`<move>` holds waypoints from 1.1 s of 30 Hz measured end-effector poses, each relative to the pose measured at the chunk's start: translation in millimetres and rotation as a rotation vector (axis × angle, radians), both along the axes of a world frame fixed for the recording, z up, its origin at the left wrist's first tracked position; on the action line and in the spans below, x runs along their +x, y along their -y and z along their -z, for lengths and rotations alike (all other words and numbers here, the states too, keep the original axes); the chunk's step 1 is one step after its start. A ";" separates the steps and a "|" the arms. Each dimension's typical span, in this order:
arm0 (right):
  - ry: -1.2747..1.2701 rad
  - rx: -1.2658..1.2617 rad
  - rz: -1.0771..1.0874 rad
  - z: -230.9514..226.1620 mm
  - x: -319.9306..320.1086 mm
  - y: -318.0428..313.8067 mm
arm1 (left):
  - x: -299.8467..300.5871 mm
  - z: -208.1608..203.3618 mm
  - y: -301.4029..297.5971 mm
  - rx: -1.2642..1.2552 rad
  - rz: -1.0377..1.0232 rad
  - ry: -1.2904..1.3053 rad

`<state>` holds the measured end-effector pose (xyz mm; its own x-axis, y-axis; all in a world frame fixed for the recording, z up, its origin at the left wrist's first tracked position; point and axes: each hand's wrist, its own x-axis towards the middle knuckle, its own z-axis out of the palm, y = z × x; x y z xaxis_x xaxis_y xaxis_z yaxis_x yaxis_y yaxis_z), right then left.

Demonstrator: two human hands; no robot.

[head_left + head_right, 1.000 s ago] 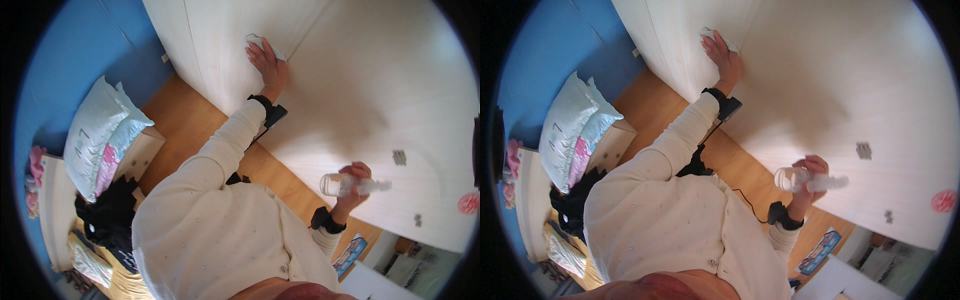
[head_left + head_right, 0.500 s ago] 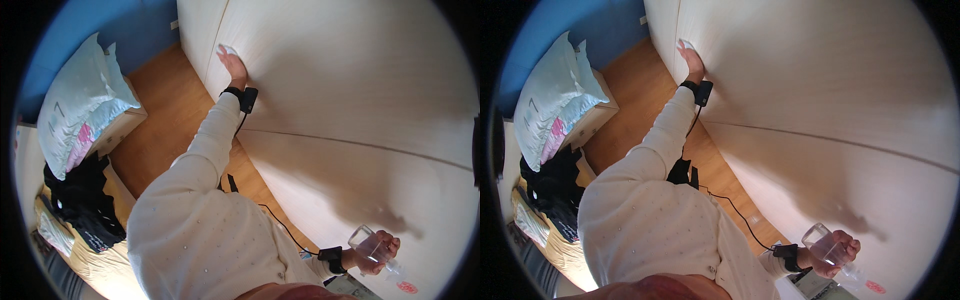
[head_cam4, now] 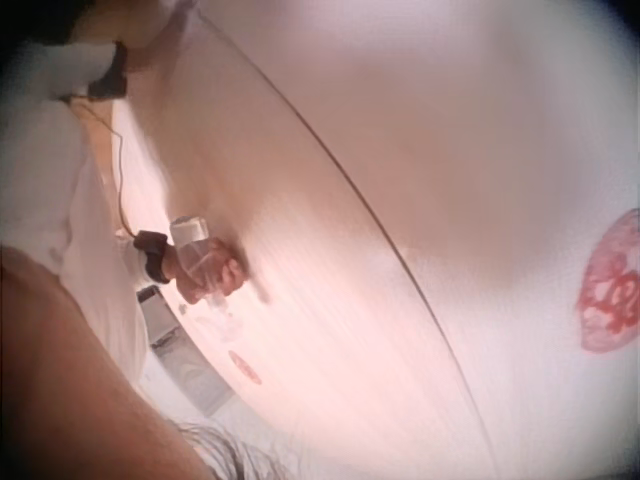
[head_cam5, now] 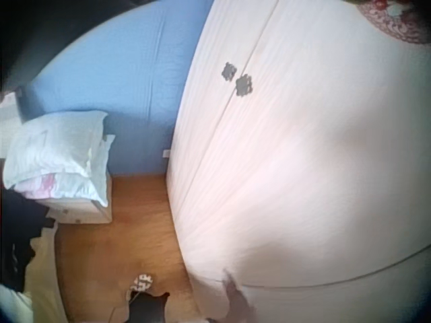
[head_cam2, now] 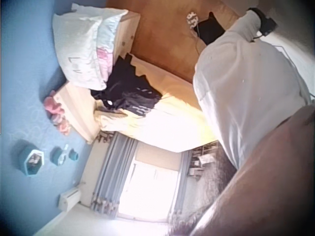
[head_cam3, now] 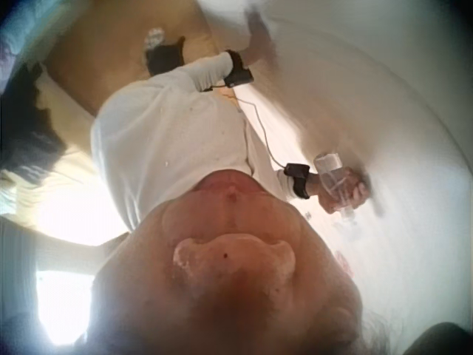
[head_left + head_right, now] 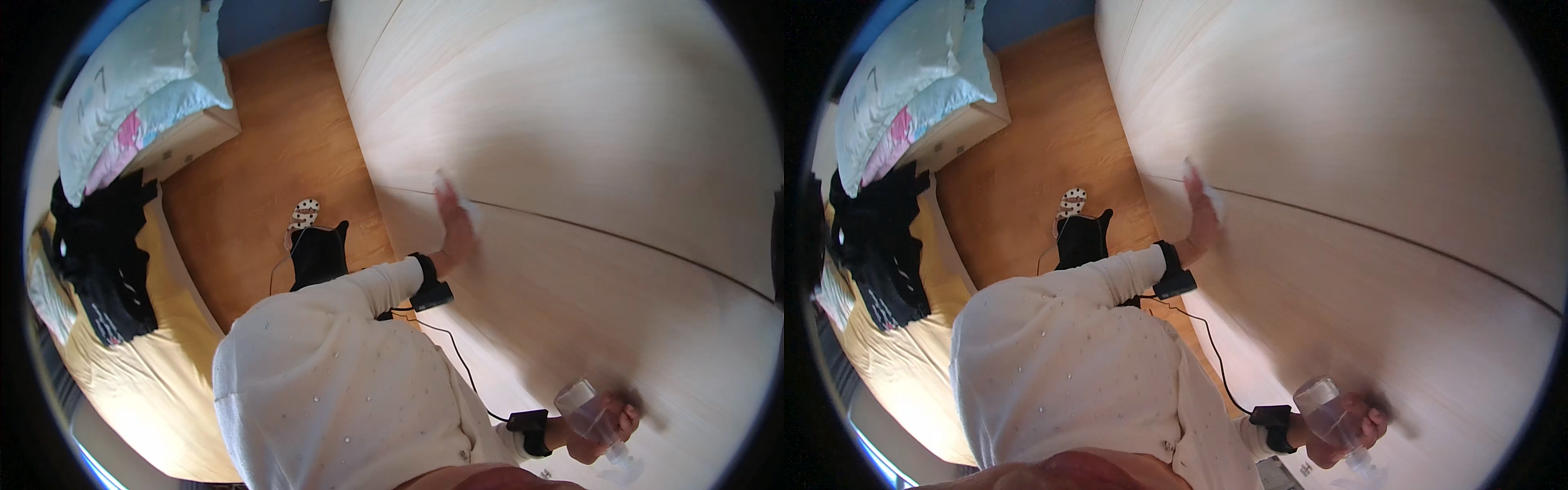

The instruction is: The person fills a spray bottle with water at a bathroom sink, then moves into a bedroom to clean a white wardrobe. They spray the surface and wipe it with a white cloth, working across the doors and around red decorative stickers.

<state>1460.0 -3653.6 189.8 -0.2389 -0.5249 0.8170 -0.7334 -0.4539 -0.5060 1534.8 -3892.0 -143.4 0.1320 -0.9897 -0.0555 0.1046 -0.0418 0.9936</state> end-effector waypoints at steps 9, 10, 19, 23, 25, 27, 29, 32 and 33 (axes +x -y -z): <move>-0.039 0.001 -0.184 -5.5 -23.2 -0.6 | 41.7 -82.8 150.9 -0.607 -0.138 0.243; -0.050 -0.006 -0.121 -5.4 -20.0 2.3 | 39.9 -49.9 173.8 -0.535 -0.162 0.169; -0.134 0.025 0.030 -2.9 -5.3 16.2 | -43.9 219.9 9.0 0.638 0.311 0.523; -0.169 0.138 -0.009 -7.4 -7.8 22.3 | -51.8 104.8 -40.8 0.291 0.370 0.933; -0.247 0.091 0.254 -10.9 -4.7 28.9 | -17.0 36.3 -7.1 -0.122 0.031 0.086; -0.213 0.103 0.188 -16.1 3.6 37.2 | 19.2 -20.1 53.7 -0.298 0.015 0.104; -0.169 0.079 0.217 -21.8 16.2 46.5 | 51.1 -56.4 117.4 -0.379 -0.047 0.052; 0.047 0.167 0.057 -33.9 41.6 53.9 | 79.7 -74.3 184.6 -0.335 -0.007 0.025; 0.015 0.166 0.085 -32.8 48.2 56.8 | 83.7 -71.2 203.1 -0.362 -0.068 0.009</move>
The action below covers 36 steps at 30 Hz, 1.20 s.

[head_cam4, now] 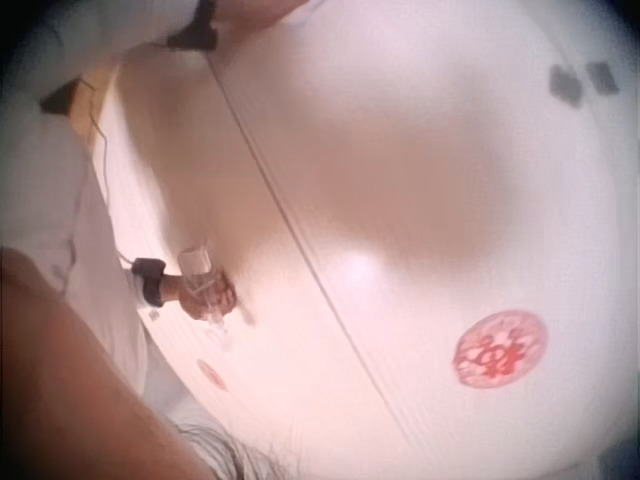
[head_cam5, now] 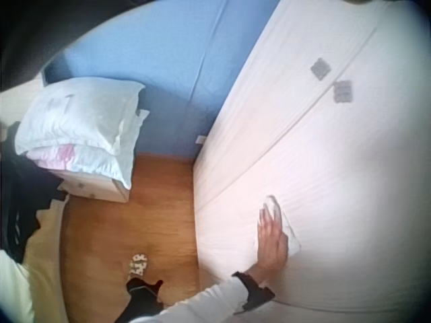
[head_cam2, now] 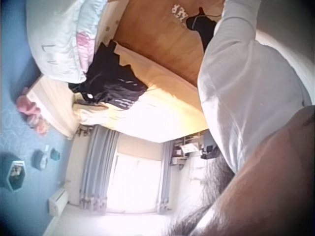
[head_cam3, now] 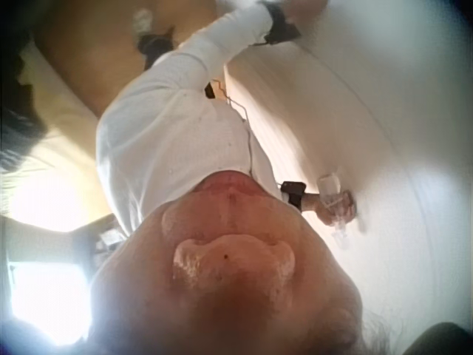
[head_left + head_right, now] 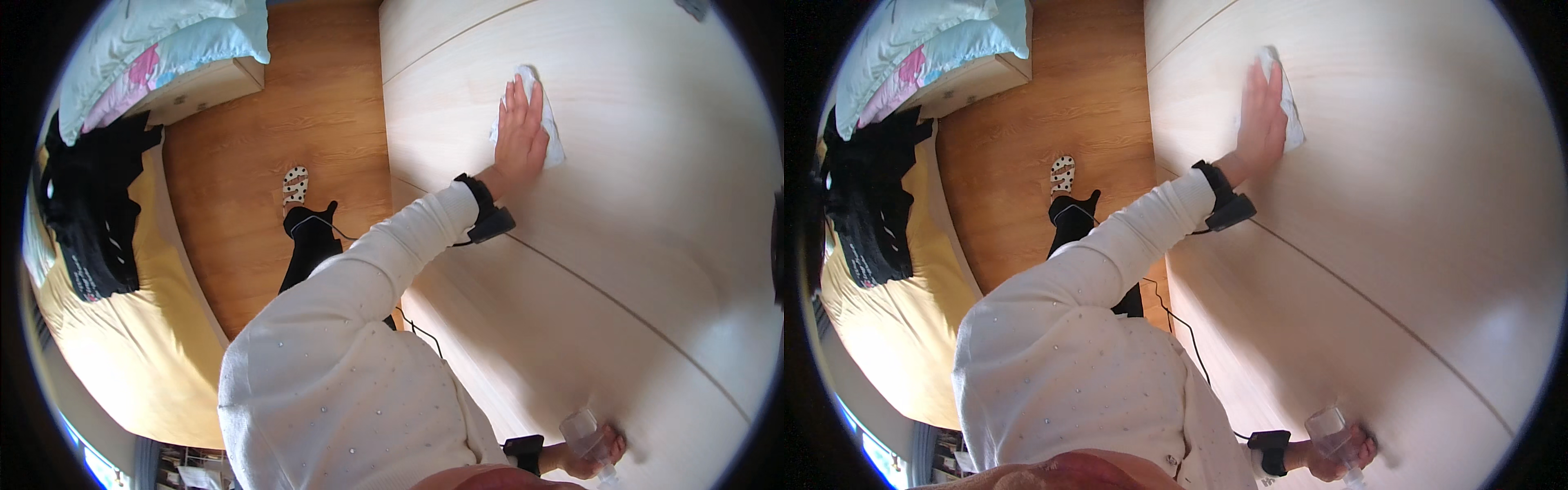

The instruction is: The person fills a spray bottle with water at a bathroom sink, then moves into a bedroom to clean a white wardrobe. They spray the surface and wipe it with a white cloth, working across the doors and around red decorative stickers.

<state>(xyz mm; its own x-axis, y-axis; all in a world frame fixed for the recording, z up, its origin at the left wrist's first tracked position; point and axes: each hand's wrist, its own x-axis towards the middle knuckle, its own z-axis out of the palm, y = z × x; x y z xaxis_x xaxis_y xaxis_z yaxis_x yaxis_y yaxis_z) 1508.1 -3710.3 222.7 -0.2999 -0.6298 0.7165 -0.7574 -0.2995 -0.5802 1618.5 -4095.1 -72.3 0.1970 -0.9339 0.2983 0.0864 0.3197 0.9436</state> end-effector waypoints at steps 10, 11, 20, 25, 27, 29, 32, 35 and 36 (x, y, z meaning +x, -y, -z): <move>-0.123 -0.116 0.311 9.5 21.3 10.6 | -30.9 73.8 81.7 0.171 0.018 0.078; -0.126 -0.126 0.317 9.9 22.1 14.8 | -30.8 80.1 91.9 0.211 0.013 0.056; -0.108 -0.171 0.320 36.9 53.8 76.0 | -6.2 67.3 153.4 0.263 -0.010 0.047; -0.110 -0.167 0.167 69.7 66.2 151.2 | 32.9 5.0 226.1 -0.062 -0.052 0.064; -0.049 -0.204 0.205 78.4 66.4 176.5 | 47.0 -6.4 263.7 -0.162 -0.010 0.068; 0.060 -0.201 0.247 86.5 65.4 197.3 | 57.8 -1.1 293.1 -0.185 0.012 0.103; -0.395 -0.133 0.457 99.3 65.8 220.0 | 62.9 33.8 320.7 -0.187 0.014 0.133; -0.369 -0.091 0.507 108.7 62.3 237.7 | 59.7 99.2 336.9 -0.079 0.003 0.112; -0.361 -0.079 0.516 114.3 59.9 243.8 | 56.5 129.3 341.8 -0.058 -0.025 0.099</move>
<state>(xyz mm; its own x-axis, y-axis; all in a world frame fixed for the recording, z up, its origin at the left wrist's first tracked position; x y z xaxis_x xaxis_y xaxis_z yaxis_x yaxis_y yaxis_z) 1568.0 -3954.1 108.3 -0.2818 -0.4098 0.8676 -0.9595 0.1252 -0.2525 1675.0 -4436.8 -201.6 0.1864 -0.9099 0.3706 -0.0149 0.3745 0.9271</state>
